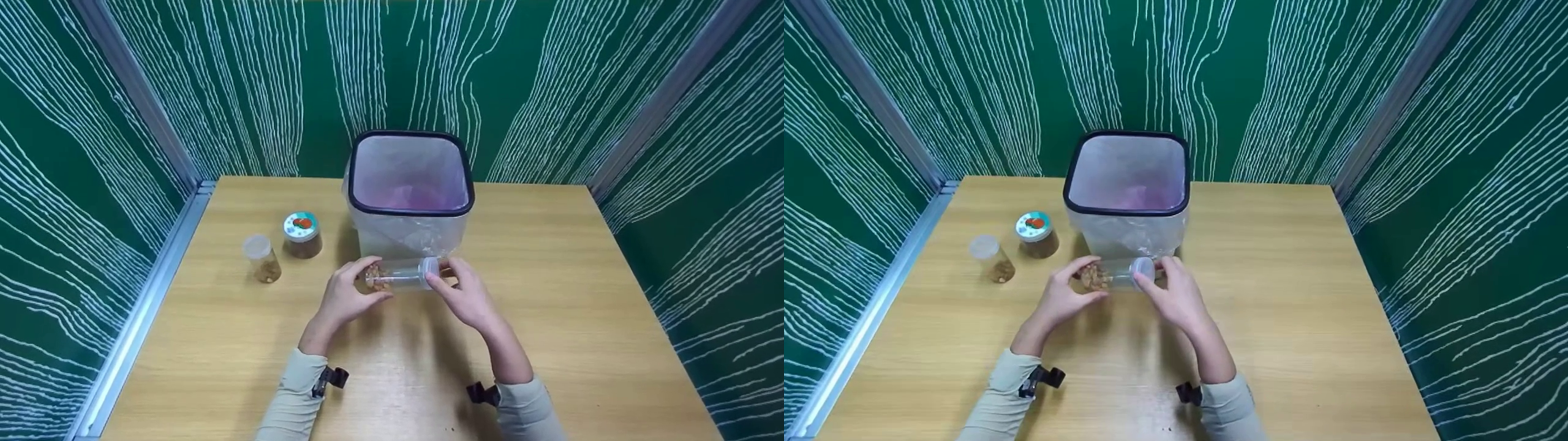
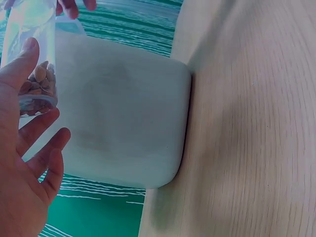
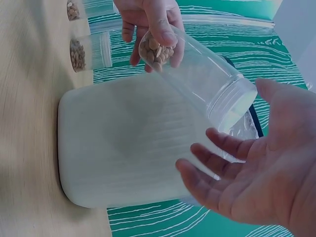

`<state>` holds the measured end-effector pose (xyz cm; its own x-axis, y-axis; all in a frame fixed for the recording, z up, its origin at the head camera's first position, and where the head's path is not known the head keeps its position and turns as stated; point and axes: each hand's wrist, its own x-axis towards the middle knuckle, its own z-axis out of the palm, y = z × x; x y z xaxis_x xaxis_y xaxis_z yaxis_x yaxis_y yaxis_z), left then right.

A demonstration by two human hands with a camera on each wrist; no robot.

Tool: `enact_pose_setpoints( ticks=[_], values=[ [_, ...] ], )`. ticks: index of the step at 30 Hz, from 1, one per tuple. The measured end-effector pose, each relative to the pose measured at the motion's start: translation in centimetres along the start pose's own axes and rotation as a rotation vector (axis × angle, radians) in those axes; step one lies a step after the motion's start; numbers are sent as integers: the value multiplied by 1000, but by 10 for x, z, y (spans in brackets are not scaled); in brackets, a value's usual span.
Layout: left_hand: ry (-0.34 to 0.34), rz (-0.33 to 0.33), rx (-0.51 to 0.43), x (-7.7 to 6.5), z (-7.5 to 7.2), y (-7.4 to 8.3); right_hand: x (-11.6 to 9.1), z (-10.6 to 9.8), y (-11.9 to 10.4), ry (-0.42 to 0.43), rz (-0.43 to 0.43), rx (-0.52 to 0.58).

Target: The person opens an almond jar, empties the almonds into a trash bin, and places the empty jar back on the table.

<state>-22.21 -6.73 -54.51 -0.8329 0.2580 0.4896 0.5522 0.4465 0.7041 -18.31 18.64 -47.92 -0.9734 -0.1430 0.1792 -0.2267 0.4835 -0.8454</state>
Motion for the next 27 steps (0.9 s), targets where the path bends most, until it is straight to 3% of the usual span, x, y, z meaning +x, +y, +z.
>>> enact_pose_setpoints(
  ticks=[5, 12, 19, 27],
  values=[
    [12, 14, -10, -1, 3, 0, -1, -6, 3, -49, -81, 101],
    [14, 37, -29, -2, 7, 0, -11, -20, -28, -83, -205, 104],
    [11, 17, -25, -5, 9, -3, -4, -16, 6, -67, -218, 85],
    [27, 25, -31, -5, 11, -4, -5, -22, 16, -17, -202, 103]
  ],
)
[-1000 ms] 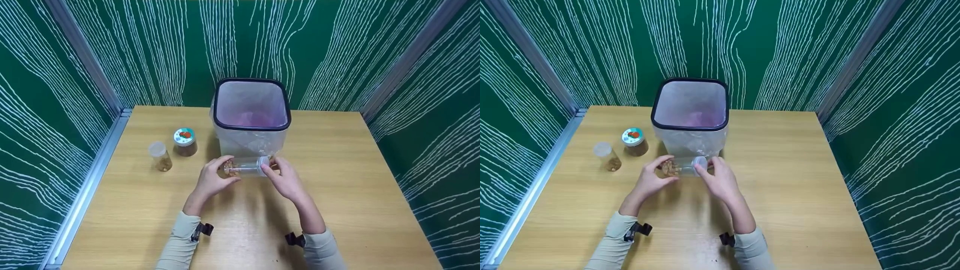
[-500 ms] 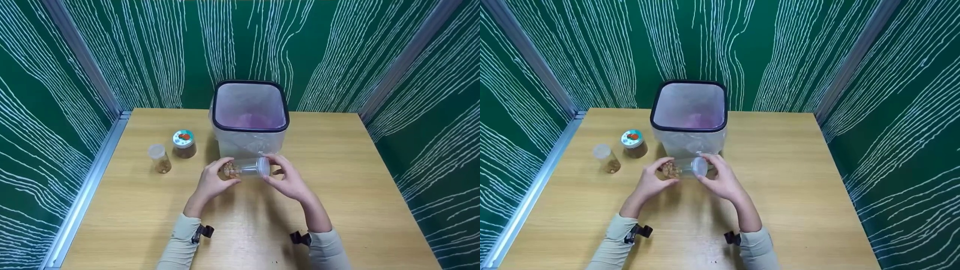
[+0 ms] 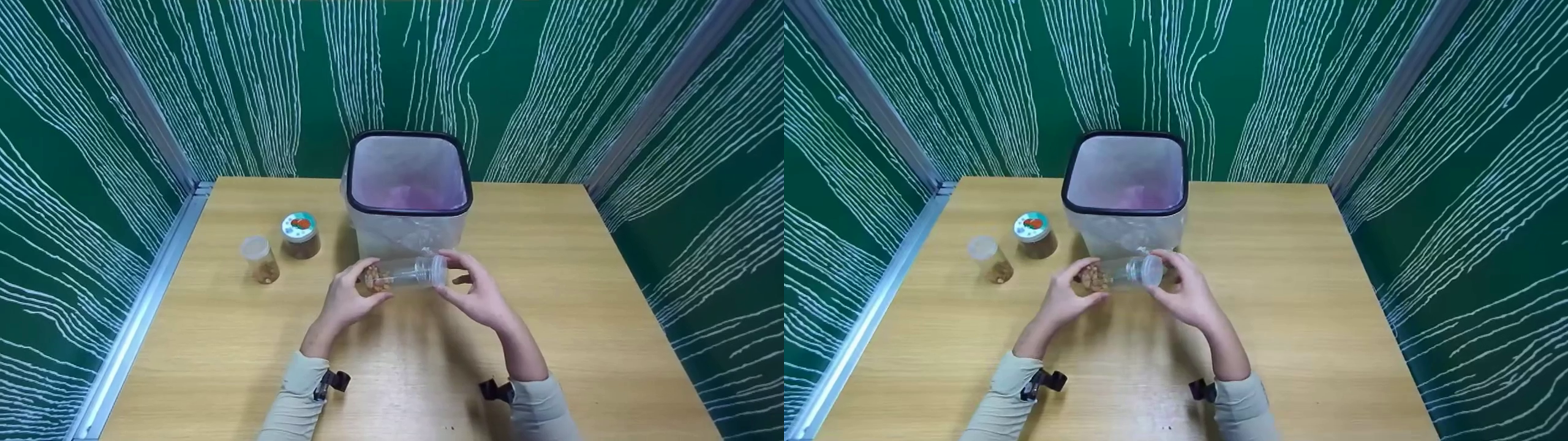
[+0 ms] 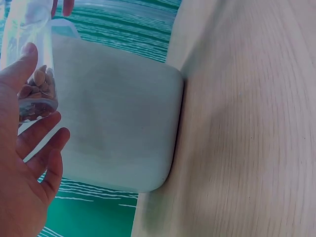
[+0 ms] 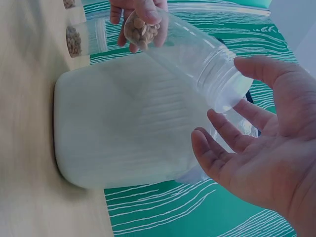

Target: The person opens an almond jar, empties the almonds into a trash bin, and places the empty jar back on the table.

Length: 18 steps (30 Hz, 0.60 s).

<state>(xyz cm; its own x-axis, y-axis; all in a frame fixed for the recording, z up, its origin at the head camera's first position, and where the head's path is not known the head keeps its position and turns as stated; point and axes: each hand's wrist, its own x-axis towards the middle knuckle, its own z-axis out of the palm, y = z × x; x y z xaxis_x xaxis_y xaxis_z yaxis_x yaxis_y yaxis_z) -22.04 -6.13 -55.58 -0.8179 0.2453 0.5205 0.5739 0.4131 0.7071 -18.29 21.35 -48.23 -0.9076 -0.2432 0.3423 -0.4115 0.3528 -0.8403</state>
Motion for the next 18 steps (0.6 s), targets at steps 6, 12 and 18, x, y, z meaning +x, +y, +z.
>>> enact_pose_setpoints(
  ticks=[6, 12, 18],
  values=[
    [-7, -7, -8, -2, 1, 2, -11, -6, -9, 71, 38, 68],
    [-4, -9, -8, -4, -2, 4, -18, -12, -21, 68, 120, 117],
    [15, -31, 34, -6, -2, 4, -22, -16, -17, 83, 174, 101]
  ],
)
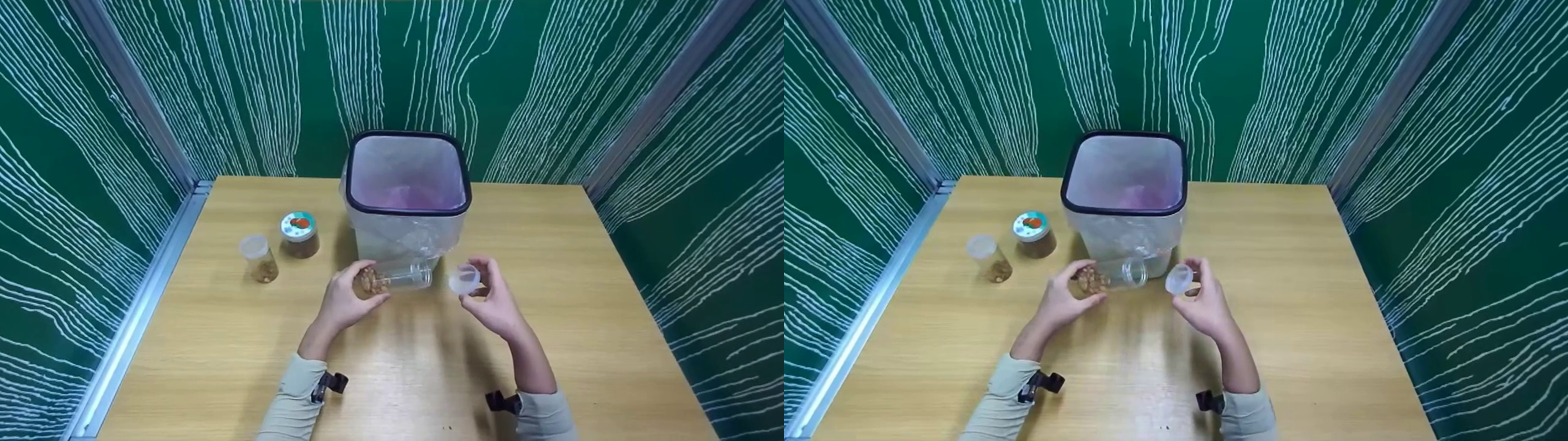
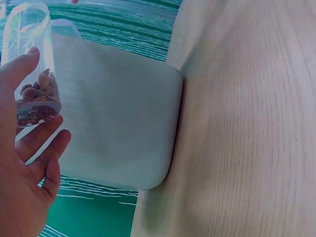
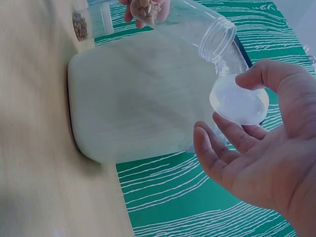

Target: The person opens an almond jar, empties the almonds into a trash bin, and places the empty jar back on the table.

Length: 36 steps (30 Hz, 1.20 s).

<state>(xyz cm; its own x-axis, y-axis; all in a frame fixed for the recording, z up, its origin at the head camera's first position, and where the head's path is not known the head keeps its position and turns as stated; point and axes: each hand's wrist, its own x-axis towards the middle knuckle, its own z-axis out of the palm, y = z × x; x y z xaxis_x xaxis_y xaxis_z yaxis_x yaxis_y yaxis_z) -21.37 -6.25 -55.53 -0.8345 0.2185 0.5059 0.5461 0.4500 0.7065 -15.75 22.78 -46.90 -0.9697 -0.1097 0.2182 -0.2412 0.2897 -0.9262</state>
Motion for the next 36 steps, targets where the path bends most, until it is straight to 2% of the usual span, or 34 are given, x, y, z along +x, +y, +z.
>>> enact_pose_setpoints(
  ticks=[8, 15, 23, 29, 36],
  values=[
    [-25, 10, -30, 0, 1, 0, -1, -11, 6, 22, -3, -82],
    [-59, -40, -40, -1, 0, 1, 1, -18, 15, 69, 37, -100],
    [-62, -31, -76, -4, 0, 0, 10, -32, 58, 78, 44, -242],
    [-69, -17, -65, -6, 1, -1, 19, -43, 70, 64, 62, -241],
    [-66, 13, -47, -7, 3, -2, 34, -53, 80, 131, 129, -317]
  ],
)
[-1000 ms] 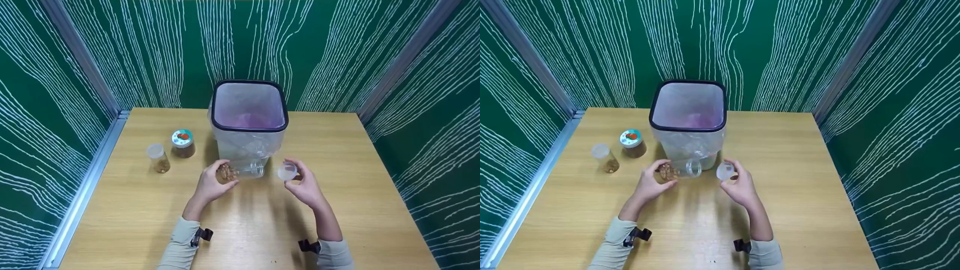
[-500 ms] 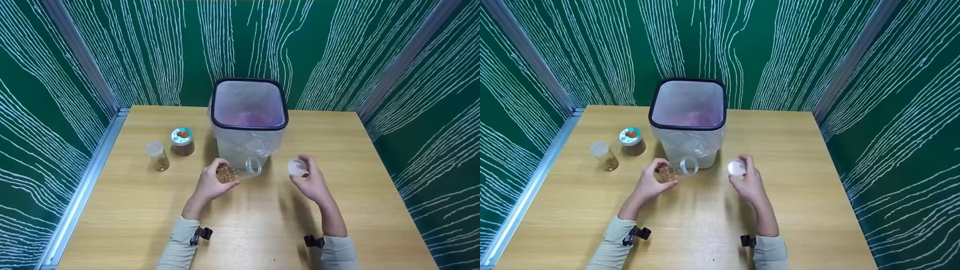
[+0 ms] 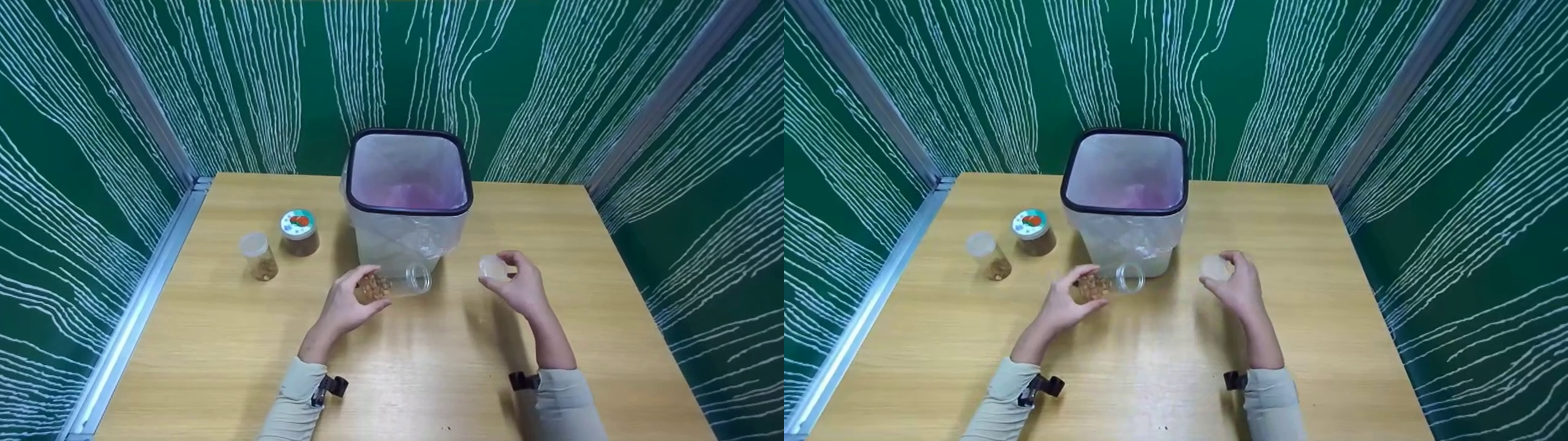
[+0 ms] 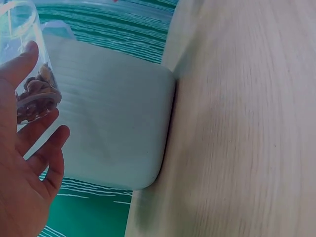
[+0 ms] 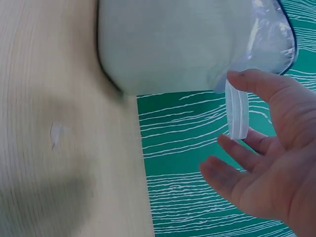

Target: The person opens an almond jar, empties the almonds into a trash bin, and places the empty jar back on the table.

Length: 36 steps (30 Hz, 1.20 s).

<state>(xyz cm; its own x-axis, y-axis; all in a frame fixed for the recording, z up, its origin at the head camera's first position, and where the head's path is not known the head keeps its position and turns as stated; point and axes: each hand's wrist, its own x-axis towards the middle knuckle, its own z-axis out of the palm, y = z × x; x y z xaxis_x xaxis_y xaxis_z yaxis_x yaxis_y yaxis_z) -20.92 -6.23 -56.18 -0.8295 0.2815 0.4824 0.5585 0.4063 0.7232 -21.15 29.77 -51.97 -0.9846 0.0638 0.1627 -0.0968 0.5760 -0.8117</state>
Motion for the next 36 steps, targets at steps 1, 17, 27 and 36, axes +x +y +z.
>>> enact_pose_setpoints(
  ticks=[1, 17, 27, 36],
  values=[
    [-5, 0, -5, 0, 0, 0, 2, -1, 1, 8, 8, -10],
    [-16, -31, -32, -5, 0, 2, 37, -9, 21, -15, 67, -138],
    [-17, -38, -61, -5, 1, 4, 67, -14, 40, -104, 189, -200],
    [-43, -71, -47, -2, -2, 4, 88, -18, 46, -183, 297, -202]
  ],
)
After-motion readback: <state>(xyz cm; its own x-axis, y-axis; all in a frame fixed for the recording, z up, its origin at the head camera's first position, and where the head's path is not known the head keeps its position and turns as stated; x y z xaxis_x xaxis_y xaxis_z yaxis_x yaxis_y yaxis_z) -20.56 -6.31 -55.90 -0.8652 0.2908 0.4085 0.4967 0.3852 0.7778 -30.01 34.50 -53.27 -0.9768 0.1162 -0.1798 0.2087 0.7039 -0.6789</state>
